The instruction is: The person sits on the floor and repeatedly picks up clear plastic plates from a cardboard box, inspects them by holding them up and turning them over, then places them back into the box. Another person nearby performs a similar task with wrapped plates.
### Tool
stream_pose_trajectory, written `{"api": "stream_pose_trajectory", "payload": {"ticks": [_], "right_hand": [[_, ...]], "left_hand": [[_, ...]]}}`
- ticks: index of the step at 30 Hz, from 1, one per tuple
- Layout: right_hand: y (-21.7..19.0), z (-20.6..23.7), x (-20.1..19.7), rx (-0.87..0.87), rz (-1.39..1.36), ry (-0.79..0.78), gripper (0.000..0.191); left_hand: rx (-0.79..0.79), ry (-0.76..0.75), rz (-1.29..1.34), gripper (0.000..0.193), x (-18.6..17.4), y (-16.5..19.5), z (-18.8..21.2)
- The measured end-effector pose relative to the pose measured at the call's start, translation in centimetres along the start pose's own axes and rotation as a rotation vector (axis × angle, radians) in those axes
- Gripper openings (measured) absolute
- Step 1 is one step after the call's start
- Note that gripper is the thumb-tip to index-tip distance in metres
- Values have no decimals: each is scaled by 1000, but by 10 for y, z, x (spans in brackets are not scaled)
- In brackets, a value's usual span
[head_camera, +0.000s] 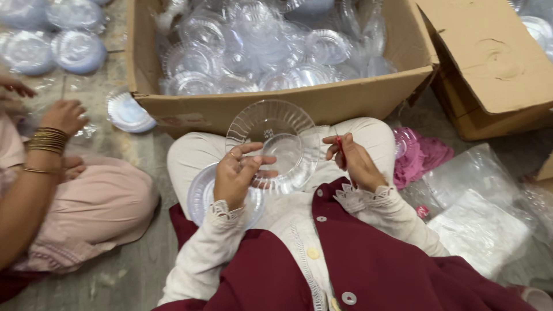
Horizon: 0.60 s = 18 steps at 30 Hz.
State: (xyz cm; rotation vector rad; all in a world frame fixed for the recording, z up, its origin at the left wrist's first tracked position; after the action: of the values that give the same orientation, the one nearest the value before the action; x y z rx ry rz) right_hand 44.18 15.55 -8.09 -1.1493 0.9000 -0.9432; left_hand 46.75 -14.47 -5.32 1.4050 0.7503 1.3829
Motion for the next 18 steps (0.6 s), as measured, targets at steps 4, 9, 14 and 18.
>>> {"api": "stream_pose_trajectory", "payload": {"ticks": [4, 9, 14, 18], "right_hand": [[13, 26, -22, -107, 66, -5, 33], [16, 41, -12, -241, -3, -20, 28], [-1, 29, -21, -498, 378, -122, 88], [-8, 13, -27, -512, 472, -238, 90]], "left_hand": [[-87, -120, -45, 39, -4, -4, 6], [-184, -257, -147, 39, -3, 3, 7], [-266, -364, -128, 37, -1, 20, 10], [-283, -436, -116, 38, 0, 29, 10]]}}
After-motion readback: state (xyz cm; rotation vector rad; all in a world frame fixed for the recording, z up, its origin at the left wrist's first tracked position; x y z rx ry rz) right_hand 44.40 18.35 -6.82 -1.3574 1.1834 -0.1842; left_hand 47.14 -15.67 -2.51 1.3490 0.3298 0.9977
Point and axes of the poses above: each hand's wrist, its own z-axis away from the middle knuckle, its own x-axis out of the palm, y = z × x, the point moved 1 cm from there along -z, towards the middle knuckle, and after that the axes turned 7 degrees about -y, right-handed, at the moved point
